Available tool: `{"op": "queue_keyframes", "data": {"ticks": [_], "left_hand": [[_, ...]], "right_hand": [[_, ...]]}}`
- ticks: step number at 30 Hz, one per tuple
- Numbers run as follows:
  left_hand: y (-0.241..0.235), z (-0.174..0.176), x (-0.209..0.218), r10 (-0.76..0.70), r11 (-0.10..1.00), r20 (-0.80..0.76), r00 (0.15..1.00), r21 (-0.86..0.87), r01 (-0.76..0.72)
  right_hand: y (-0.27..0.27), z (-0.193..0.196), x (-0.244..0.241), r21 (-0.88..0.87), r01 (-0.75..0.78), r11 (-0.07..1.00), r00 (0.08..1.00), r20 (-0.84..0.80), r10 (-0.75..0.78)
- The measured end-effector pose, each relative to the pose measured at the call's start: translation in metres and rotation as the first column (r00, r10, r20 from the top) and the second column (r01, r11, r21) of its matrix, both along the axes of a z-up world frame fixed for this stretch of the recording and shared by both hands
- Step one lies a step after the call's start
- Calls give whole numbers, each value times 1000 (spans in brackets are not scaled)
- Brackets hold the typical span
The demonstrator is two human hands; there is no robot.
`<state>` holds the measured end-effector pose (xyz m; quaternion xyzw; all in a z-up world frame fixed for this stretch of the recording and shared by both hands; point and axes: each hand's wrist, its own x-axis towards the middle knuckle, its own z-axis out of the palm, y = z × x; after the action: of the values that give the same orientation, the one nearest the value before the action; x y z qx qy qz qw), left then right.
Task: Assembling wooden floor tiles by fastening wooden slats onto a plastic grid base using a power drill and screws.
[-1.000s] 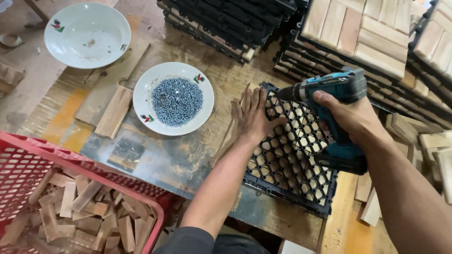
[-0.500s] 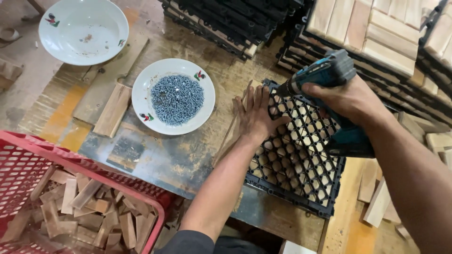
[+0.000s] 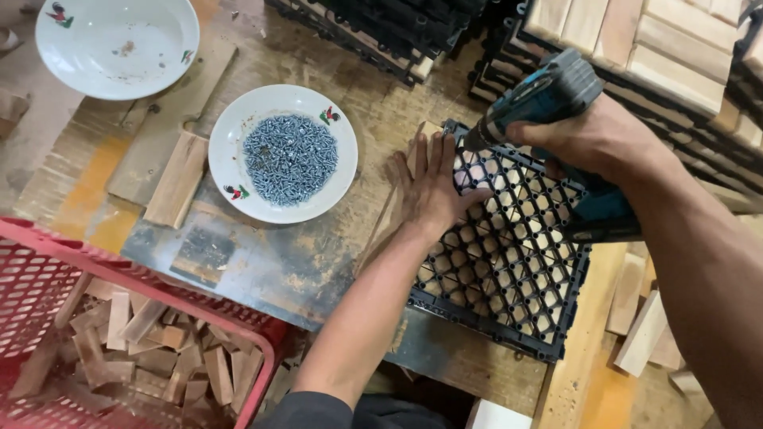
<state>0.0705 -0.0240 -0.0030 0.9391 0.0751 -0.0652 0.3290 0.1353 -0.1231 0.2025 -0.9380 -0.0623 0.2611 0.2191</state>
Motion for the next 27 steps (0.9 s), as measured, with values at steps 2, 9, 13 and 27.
{"op": "queue_keyframes", "data": {"ticks": [2,9,13,27], "left_hand": [[0,-9,1,9,1000,36,999,-23,-8],[-1,-18,4,24,999,69,997,-50,-20],[-10,-38,9,29,998,97,995,57,-35],[-8,-41,7,68,997,207,976,-53,-58]], "right_hand": [[3,2,2,-54,7,999,1000,-6,-7],[8,6,-6,-114,69,991,995,-59,-76],[3,-3,3,-57,-39,998,998,-48,36],[7,6,17,-64,-56,996,996,-78,51]]}}
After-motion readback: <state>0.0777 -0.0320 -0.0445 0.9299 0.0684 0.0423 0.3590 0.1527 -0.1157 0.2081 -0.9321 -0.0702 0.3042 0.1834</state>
